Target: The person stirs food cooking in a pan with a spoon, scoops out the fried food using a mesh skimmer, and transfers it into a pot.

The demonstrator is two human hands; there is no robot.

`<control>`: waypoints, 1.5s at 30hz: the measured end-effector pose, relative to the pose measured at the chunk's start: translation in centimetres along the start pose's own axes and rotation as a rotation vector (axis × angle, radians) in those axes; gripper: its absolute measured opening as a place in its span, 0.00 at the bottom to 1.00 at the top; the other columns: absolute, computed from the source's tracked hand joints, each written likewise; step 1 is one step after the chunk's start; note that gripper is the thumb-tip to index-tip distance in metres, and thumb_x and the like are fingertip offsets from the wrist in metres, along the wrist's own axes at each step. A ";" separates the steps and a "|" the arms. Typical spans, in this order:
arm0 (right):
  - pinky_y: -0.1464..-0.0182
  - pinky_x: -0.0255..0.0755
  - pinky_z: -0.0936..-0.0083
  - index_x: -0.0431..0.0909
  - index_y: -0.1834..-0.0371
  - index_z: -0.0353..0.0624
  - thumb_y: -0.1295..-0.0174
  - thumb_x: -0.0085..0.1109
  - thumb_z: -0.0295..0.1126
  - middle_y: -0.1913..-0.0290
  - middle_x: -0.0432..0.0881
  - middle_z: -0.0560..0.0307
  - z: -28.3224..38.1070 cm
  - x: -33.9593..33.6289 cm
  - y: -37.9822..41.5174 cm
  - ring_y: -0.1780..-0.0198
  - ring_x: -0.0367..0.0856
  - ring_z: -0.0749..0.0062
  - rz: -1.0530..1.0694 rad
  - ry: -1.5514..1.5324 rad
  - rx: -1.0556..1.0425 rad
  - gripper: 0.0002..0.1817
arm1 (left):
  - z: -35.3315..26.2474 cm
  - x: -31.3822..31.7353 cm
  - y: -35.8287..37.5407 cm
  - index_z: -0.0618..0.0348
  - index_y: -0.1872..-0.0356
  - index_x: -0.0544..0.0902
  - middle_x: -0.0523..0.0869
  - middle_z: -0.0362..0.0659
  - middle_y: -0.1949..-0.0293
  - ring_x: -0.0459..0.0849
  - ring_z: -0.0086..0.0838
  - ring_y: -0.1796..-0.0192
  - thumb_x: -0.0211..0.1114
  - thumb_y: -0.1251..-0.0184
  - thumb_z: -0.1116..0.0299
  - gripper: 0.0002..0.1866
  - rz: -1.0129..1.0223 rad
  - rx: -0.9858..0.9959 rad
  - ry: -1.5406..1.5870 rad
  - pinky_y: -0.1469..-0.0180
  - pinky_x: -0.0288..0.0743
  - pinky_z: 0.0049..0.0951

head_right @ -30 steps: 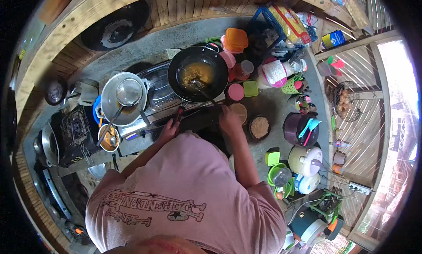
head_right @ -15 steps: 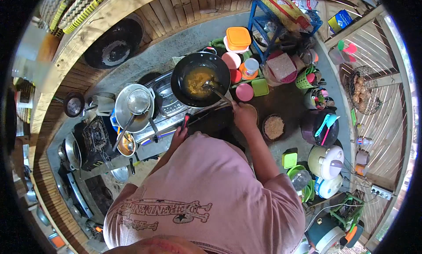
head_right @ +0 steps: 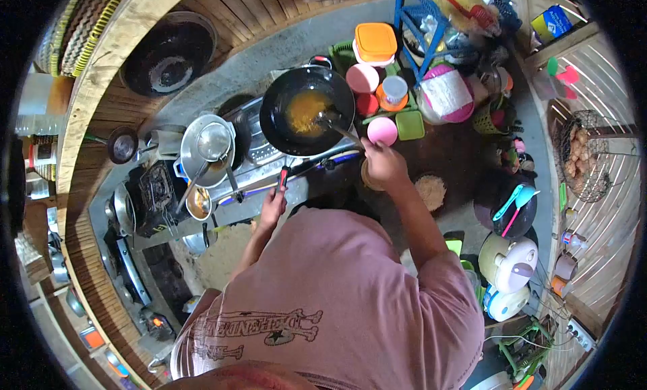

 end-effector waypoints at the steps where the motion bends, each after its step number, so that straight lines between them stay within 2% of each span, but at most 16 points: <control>1: 0.55 0.80 0.54 0.81 0.42 0.48 0.33 0.53 0.35 0.54 0.84 0.42 0.2 -0.1 -0.6 0.57 0.85 0.46 0.010 -0.010 0.006 0.18 | 0.1 0.1 0.0 0.53 0.64 0.75 0.66 0.28 0.85 0.61 0.14 0.85 0.59 0.23 0.54 0.14 -0.003 0.012 0.004 0.83 0.50 0.22; 4: 0.56 0.79 0.53 0.82 0.43 0.46 0.36 0.55 0.32 0.58 0.84 0.41 1.0 -2.4 -2.1 0.60 0.85 0.44 0.045 -0.094 0.059 0.18 | 0.3 0.4 0.1 0.54 0.60 0.77 0.66 0.28 0.85 0.60 0.14 0.85 0.59 0.23 0.54 0.14 -0.030 -0.012 0.017 0.83 0.50 0.22; 10: 0.57 0.79 0.53 0.83 0.45 0.46 0.38 0.55 0.32 0.59 0.85 0.43 1.9 -7.0 -2.0 0.61 0.85 0.46 0.077 -0.024 -0.012 0.18 | 0.7 0.6 0.2 0.58 0.55 0.81 0.68 0.29 0.83 0.61 0.13 0.85 0.60 0.24 0.51 0.18 -0.059 -0.053 -0.020 0.82 0.51 0.21; 13: 0.58 0.80 0.54 0.84 0.47 0.47 0.40 0.55 0.32 0.59 0.85 0.44 1.5 -6.0 -2.0 0.61 0.86 0.48 0.141 0.026 -0.018 0.18 | 0.7 0.7 0.4 0.58 0.55 0.81 0.68 0.29 0.83 0.61 0.14 0.85 0.60 0.24 0.51 0.19 -0.051 -0.057 -0.043 0.82 0.52 0.21; 15: 0.59 0.80 0.54 0.83 0.47 0.47 0.39 0.55 0.32 0.62 0.85 0.45 1.6 -4.4 -2.6 0.61 0.86 0.48 0.089 0.027 -0.056 0.17 | 0.5 0.8 0.2 0.58 0.55 0.80 0.68 0.29 0.83 0.61 0.13 0.85 0.60 0.24 0.51 0.18 -0.045 -0.051 -0.041 0.82 0.52 0.21; 16: 0.59 0.80 0.55 0.82 0.45 0.47 0.39 0.56 0.32 0.60 0.84 0.45 1.6 -3.0 -3.1 0.60 0.86 0.48 0.036 -0.019 -0.108 0.18 | 0.3 0.9 0.3 0.57 0.56 0.80 0.68 0.29 0.83 0.61 0.13 0.85 0.59 0.24 0.51 0.18 -0.036 -0.053 -0.031 0.82 0.52 0.21; 17: 0.58 0.80 0.55 0.81 0.44 0.48 0.38 0.57 0.32 0.57 0.84 0.44 1.0 -1.3 -3.4 0.59 0.85 0.48 0.071 -0.026 -0.062 0.18 | 0.2 1.0 0.5 0.57 0.56 0.80 0.68 0.29 0.83 0.60 0.13 0.85 0.59 0.24 0.52 0.17 -0.028 -0.057 -0.021 0.82 0.52 0.21; 21: 0.55 0.80 0.54 0.81 0.42 0.48 0.38 0.58 0.32 0.54 0.84 0.42 0.9 -1.3 -3.6 0.57 0.85 0.47 0.073 -0.051 -0.014 0.19 | 0.1 0.6 0.2 0.59 0.56 0.79 0.65 0.30 0.86 0.59 0.15 0.86 0.57 0.22 0.53 0.17 -0.032 -0.051 -0.041 0.83 0.48 0.23; 22: 0.55 0.79 0.53 0.81 0.42 0.48 0.37 0.58 0.32 0.54 0.84 0.42 0.7 -1.9 -3.3 0.57 0.85 0.46 0.050 -0.054 0.000 0.19 | 0.1 0.3 0.2 0.57 0.59 0.79 0.69 0.31 0.83 0.63 0.14 0.83 0.60 0.25 0.51 0.18 -0.012 -0.072 -0.059 0.81 0.55 0.22; 29: 0.52 0.79 0.54 0.82 0.43 0.48 0.37 0.56 0.32 0.48 0.83 0.37 -1.0 -4.6 -1.5 0.51 0.84 0.44 0.081 -0.044 -0.039 0.19 | -1.3 -0.5 -0.2 0.57 0.66 0.76 0.74 0.34 0.80 0.71 0.18 0.79 0.63 0.28 0.49 0.19 -0.073 -0.005 -0.324 0.78 0.66 0.23; 30: 0.53 0.79 0.54 0.81 0.41 0.47 0.35 0.55 0.33 0.53 0.84 0.39 -1.0 -3.8 -1.7 0.53 0.84 0.44 0.074 -0.024 -0.060 0.19 | -2.9 -0.1 0.5 0.57 0.68 0.76 0.75 0.35 0.80 0.73 0.20 0.78 0.65 0.30 0.47 0.21 -0.084 -0.008 -0.418 0.75 0.68 0.25; 34: 0.58 0.77 0.52 0.79 0.40 0.46 0.34 0.55 0.32 0.61 0.81 0.44 -0.1 -0.5 -2.6 0.60 0.83 0.46 0.073 -0.097 -0.066 0.19 | -2.3 -0.3 -0.3 0.58 0.69 0.76 0.77 0.37 0.80 0.76 0.25 0.78 0.66 0.32 0.46 0.23 -0.076 -0.011 -0.500 0.73 0.69 0.31; 37: 0.58 0.77 0.52 0.79 0.40 0.47 0.34 0.55 0.31 0.59 0.81 0.44 0.6 -1.7 -2.5 0.60 0.83 0.46 0.070 -0.077 -0.070 0.19 | -3.3 0.0 0.1 0.58 0.68 0.76 0.76 0.37 0.80 0.75 0.23 0.78 0.66 0.33 0.44 0.25 -0.082 -0.002 -0.579 0.73 0.70 0.29; 41: 0.54 0.78 0.53 0.81 0.42 0.46 0.35 0.56 0.32 0.55 0.83 0.42 0.9 -3.6 -1.7 0.56 0.83 0.45 0.149 -0.117 -0.063 0.18 | -3.9 0.2 0.2 0.61 0.68 0.77 0.79 0.42 0.82 0.80 0.30 0.79 0.65 0.33 0.42 0.26 -0.055 -0.021 -0.611 0.72 0.73 0.35; 42: 0.52 0.78 0.53 0.81 0.42 0.46 0.35 0.56 0.32 0.53 0.83 0.40 1.1 -3.6 -1.6 0.54 0.83 0.44 0.168 -0.104 -0.069 0.18 | -3.6 0.2 0.1 0.59 0.69 0.76 0.77 0.37 0.82 0.77 0.25 0.79 0.67 0.33 0.43 0.26 -0.040 -0.030 -0.575 0.74 0.72 0.31; 45: 0.51 0.78 0.53 0.80 0.41 0.46 0.34 0.55 0.33 0.53 0.83 0.40 2.1 -1.5 -1.7 0.54 0.83 0.44 0.177 -0.097 -0.083 0.19 | -2.4 0.1 -0.3 0.58 0.68 0.77 0.79 0.36 0.80 0.77 0.20 0.79 0.68 0.32 0.48 0.21 0.031 -0.115 -0.463 0.77 0.70 0.26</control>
Point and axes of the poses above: each hand's wrist, its own y-axis away from the middle knuckle, its own x-axis out of the palm, z = x × y, the point moved 6 cm from there along -y, towards the middle knuckle
